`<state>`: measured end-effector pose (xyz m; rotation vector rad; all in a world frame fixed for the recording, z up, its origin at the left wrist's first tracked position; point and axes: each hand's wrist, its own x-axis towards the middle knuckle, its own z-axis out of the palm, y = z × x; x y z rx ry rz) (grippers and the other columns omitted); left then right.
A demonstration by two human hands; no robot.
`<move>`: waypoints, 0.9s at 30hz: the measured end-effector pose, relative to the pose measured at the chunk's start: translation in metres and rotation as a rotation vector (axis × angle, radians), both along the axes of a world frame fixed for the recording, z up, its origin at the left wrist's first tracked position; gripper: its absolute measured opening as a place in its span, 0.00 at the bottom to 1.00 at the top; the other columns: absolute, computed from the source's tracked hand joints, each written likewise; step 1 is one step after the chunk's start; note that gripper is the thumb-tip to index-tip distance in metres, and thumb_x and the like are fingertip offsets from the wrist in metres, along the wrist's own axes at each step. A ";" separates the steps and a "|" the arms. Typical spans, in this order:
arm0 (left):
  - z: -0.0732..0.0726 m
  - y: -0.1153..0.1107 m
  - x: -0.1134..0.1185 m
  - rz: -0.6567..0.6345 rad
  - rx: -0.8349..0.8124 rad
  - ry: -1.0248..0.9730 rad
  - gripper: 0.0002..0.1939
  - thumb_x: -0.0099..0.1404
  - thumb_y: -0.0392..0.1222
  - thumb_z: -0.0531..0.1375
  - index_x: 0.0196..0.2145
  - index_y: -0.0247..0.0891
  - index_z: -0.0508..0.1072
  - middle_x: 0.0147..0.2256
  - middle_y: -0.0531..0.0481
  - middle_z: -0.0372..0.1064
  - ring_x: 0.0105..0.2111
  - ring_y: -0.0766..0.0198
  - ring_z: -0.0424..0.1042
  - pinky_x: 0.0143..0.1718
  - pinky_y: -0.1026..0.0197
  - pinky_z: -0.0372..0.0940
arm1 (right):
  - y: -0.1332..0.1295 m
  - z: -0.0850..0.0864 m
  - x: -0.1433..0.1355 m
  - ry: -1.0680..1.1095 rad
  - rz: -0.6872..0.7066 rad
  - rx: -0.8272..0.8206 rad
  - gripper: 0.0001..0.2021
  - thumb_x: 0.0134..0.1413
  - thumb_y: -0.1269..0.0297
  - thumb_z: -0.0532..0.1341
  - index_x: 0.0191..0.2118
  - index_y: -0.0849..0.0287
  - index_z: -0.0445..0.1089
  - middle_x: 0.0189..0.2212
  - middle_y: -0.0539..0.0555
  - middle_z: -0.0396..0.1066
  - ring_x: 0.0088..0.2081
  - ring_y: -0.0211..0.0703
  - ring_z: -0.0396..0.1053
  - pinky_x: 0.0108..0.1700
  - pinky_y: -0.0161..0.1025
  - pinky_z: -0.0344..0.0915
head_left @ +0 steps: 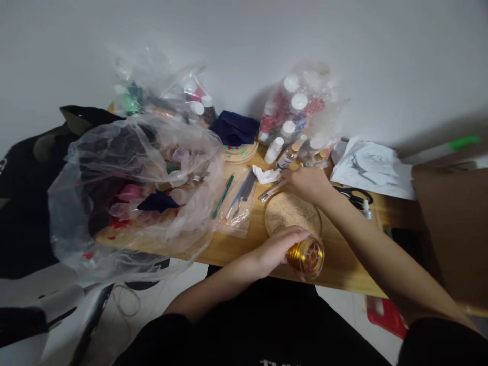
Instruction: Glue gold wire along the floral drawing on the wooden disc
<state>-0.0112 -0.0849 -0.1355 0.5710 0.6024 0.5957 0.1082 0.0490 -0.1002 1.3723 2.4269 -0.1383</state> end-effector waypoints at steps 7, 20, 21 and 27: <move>0.011 -0.004 -0.028 -0.117 0.214 -0.040 0.15 0.62 0.52 0.58 0.35 0.38 0.75 0.38 0.49 0.71 0.41 0.62 0.71 0.51 0.58 0.65 | -0.016 0.027 -0.059 0.044 0.293 -0.055 0.18 0.64 0.74 0.47 0.49 0.63 0.72 0.28 0.62 0.76 0.35 0.49 0.73 0.32 0.39 0.53; -0.007 -0.018 -0.035 0.192 0.154 0.142 0.15 0.63 0.51 0.62 0.42 0.39 0.72 0.41 0.48 0.72 0.45 0.57 0.71 0.49 0.57 0.65 | -0.012 0.024 -0.019 0.992 -0.522 -0.229 0.16 0.66 0.64 0.49 0.42 0.65 0.72 0.21 0.47 0.59 0.25 0.35 0.57 0.31 0.35 0.56; -0.005 -0.017 -0.030 0.191 0.190 0.190 0.14 0.62 0.49 0.62 0.42 0.40 0.72 0.42 0.49 0.72 0.47 0.57 0.70 0.51 0.57 0.64 | -0.023 0.026 -0.003 1.116 -0.623 -0.272 0.16 0.66 0.66 0.47 0.45 0.65 0.71 0.21 0.46 0.55 0.24 0.35 0.56 0.31 0.35 0.57; 0.004 -0.017 0.005 0.113 0.254 0.315 0.10 0.62 0.45 0.61 0.40 0.40 0.69 0.40 0.50 0.69 0.44 0.60 0.69 0.51 0.58 0.63 | -0.097 0.010 0.063 1.397 -0.980 -0.383 0.17 0.63 0.67 0.45 0.51 0.61 0.65 0.28 0.51 0.62 0.33 0.40 0.67 0.42 0.41 0.68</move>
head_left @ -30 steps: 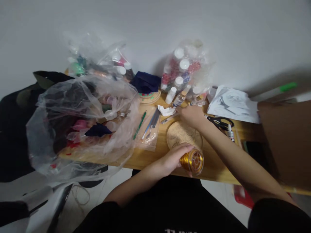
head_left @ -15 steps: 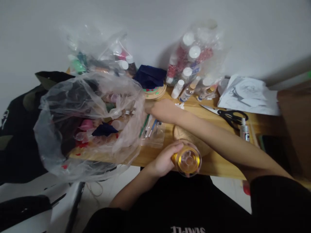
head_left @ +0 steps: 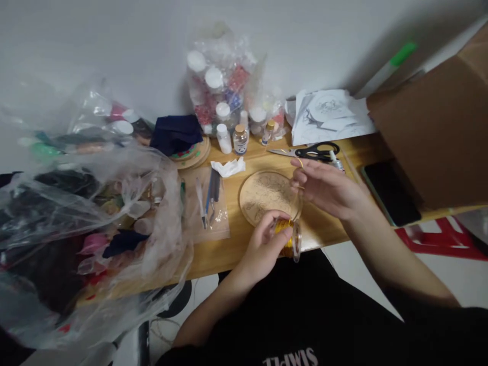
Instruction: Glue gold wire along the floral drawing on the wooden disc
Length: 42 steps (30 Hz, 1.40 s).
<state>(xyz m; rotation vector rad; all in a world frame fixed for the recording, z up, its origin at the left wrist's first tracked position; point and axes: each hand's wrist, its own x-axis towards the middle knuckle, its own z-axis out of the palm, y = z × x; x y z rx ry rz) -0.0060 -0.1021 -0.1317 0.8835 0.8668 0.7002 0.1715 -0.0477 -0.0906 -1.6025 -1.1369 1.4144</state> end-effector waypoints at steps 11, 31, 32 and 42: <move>-0.014 -0.018 0.082 0.056 -0.072 -0.122 0.23 0.74 0.49 0.53 0.62 0.43 0.56 0.65 0.44 0.58 0.67 0.58 0.56 0.69 0.53 0.49 | -0.081 -0.027 0.005 -0.414 -0.151 0.336 0.12 0.66 0.56 0.51 0.37 0.55 0.67 0.37 0.54 0.72 0.41 0.44 0.71 0.44 0.43 0.68; -0.006 0.046 0.033 -0.322 0.944 1.021 0.47 0.55 0.54 0.71 0.64 0.29 0.59 0.69 0.27 0.48 0.71 0.37 0.42 0.70 0.34 0.38 | -0.053 -0.047 0.060 -0.837 0.011 0.329 0.11 0.59 0.61 0.50 0.26 0.54 0.56 0.24 0.54 0.63 0.30 0.46 0.63 0.34 0.42 0.57; -0.007 0.054 0.033 -0.384 0.971 1.141 0.53 0.51 0.57 0.73 0.65 0.29 0.57 0.69 0.25 0.45 0.71 0.34 0.40 0.69 0.30 0.37 | -0.050 -0.050 0.058 -0.890 0.026 0.307 0.11 0.59 0.61 0.50 0.25 0.54 0.56 0.24 0.54 0.62 0.30 0.46 0.62 0.34 0.42 0.56; 0.001 0.070 0.042 -0.646 0.818 1.355 0.66 0.44 0.62 0.74 0.71 0.38 0.46 0.72 0.25 0.29 0.71 0.26 0.29 0.64 0.22 0.38 | -0.027 -0.050 0.030 -1.201 0.113 0.101 0.15 0.62 0.66 0.49 0.39 0.65 0.72 0.36 0.65 0.73 0.39 0.54 0.66 0.39 0.45 0.54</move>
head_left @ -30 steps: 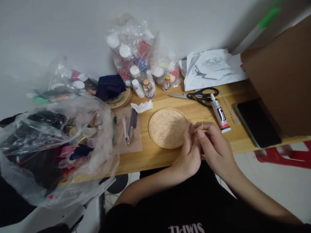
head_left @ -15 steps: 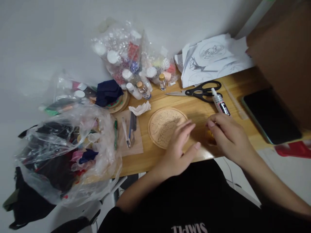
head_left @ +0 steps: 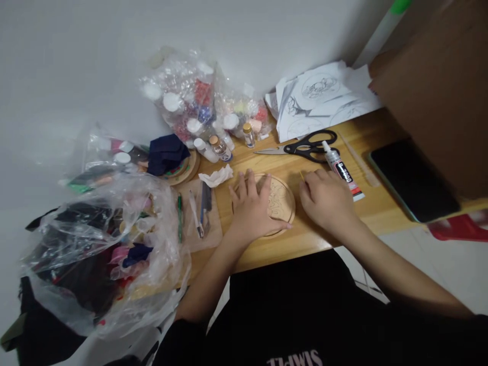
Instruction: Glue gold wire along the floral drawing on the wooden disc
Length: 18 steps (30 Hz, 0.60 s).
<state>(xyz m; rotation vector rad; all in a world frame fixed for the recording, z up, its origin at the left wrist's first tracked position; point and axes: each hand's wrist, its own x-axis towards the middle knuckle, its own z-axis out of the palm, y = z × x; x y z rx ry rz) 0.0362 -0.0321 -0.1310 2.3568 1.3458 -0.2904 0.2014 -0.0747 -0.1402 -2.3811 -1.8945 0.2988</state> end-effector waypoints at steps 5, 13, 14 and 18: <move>-0.002 -0.005 0.001 0.027 -0.022 -0.025 0.65 0.44 0.62 0.74 0.71 0.41 0.47 0.72 0.27 0.28 0.70 0.25 0.28 0.63 0.19 0.38 | 0.001 -0.005 -0.007 -0.066 0.043 -0.007 0.16 0.64 0.66 0.48 0.40 0.65 0.73 0.40 0.67 0.72 0.44 0.59 0.66 0.40 0.47 0.54; -0.002 -0.004 0.002 0.033 -0.052 -0.010 0.64 0.46 0.60 0.74 0.71 0.40 0.46 0.72 0.27 0.26 0.71 0.27 0.25 0.64 0.21 0.36 | 0.006 -0.004 -0.001 0.045 0.103 0.071 0.20 0.64 0.52 0.51 0.41 0.65 0.73 0.39 0.65 0.71 0.45 0.58 0.66 0.45 0.48 0.60; -0.002 -0.004 0.002 0.033 -0.055 -0.010 0.64 0.46 0.60 0.74 0.71 0.40 0.46 0.72 0.27 0.26 0.71 0.28 0.25 0.64 0.21 0.36 | 0.007 -0.002 0.006 0.095 0.097 0.120 0.22 0.65 0.50 0.51 0.42 0.65 0.72 0.39 0.65 0.71 0.45 0.56 0.66 0.46 0.48 0.61; -0.002 -0.004 0.001 0.030 -0.060 -0.014 0.65 0.45 0.61 0.74 0.71 0.40 0.46 0.72 0.28 0.25 0.71 0.28 0.24 0.65 0.23 0.35 | 0.016 0.005 0.041 0.041 -0.189 0.272 0.23 0.63 0.51 0.53 0.49 0.66 0.69 0.45 0.68 0.71 0.47 0.60 0.67 0.48 0.51 0.62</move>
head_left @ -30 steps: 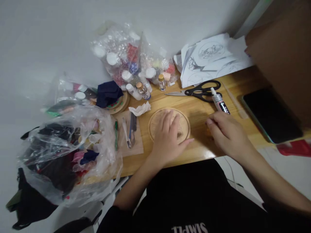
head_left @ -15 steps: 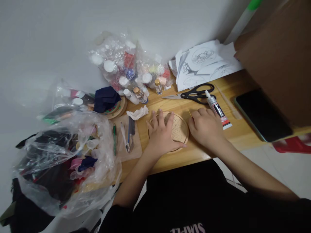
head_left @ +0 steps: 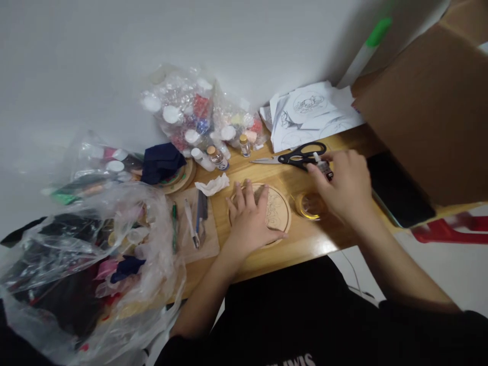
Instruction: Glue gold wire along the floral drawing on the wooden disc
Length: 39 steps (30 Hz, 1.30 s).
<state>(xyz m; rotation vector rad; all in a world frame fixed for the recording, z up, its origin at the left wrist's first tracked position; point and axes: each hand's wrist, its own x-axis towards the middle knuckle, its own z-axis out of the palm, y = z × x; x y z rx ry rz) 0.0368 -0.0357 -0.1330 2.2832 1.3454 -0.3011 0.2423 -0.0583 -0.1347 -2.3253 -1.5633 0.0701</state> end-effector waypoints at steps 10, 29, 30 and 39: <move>-0.001 0.001 -0.006 0.013 0.027 -0.089 0.59 0.50 0.61 0.72 0.70 0.36 0.51 0.72 0.27 0.32 0.71 0.28 0.29 0.66 0.24 0.35 | 0.005 0.005 0.024 0.041 -0.086 -0.261 0.17 0.59 0.58 0.58 0.50 0.59 0.71 0.39 0.62 0.77 0.37 0.53 0.73 0.33 0.41 0.62; -0.017 0.041 -0.032 0.428 0.028 -1.090 0.07 0.63 0.41 0.62 0.38 0.36 0.74 0.35 0.50 0.77 0.34 0.66 0.75 0.36 0.65 0.69 | 0.049 0.012 -0.060 -0.137 0.855 0.062 0.09 0.63 0.65 0.57 0.44 0.61 0.73 0.33 0.58 0.75 0.37 0.48 0.67 0.39 0.40 0.57; -0.016 0.039 -0.033 0.416 0.028 -1.083 0.06 0.62 0.41 0.63 0.36 0.37 0.75 0.34 0.51 0.77 0.34 0.66 0.75 0.36 0.65 0.68 | 0.048 0.009 -0.061 -0.158 0.862 0.064 0.08 0.63 0.65 0.57 0.41 0.60 0.73 0.31 0.57 0.75 0.37 0.48 0.67 0.39 0.40 0.56; -0.021 0.038 -0.035 0.574 -0.006 -1.198 0.08 0.59 0.43 0.65 0.35 0.37 0.74 0.32 0.52 0.75 0.32 0.68 0.74 0.33 0.66 0.68 | 0.040 0.013 -0.058 0.005 0.616 0.167 0.18 0.59 0.53 0.62 0.51 0.55 0.71 0.45 0.59 0.75 0.47 0.55 0.67 0.47 0.49 0.57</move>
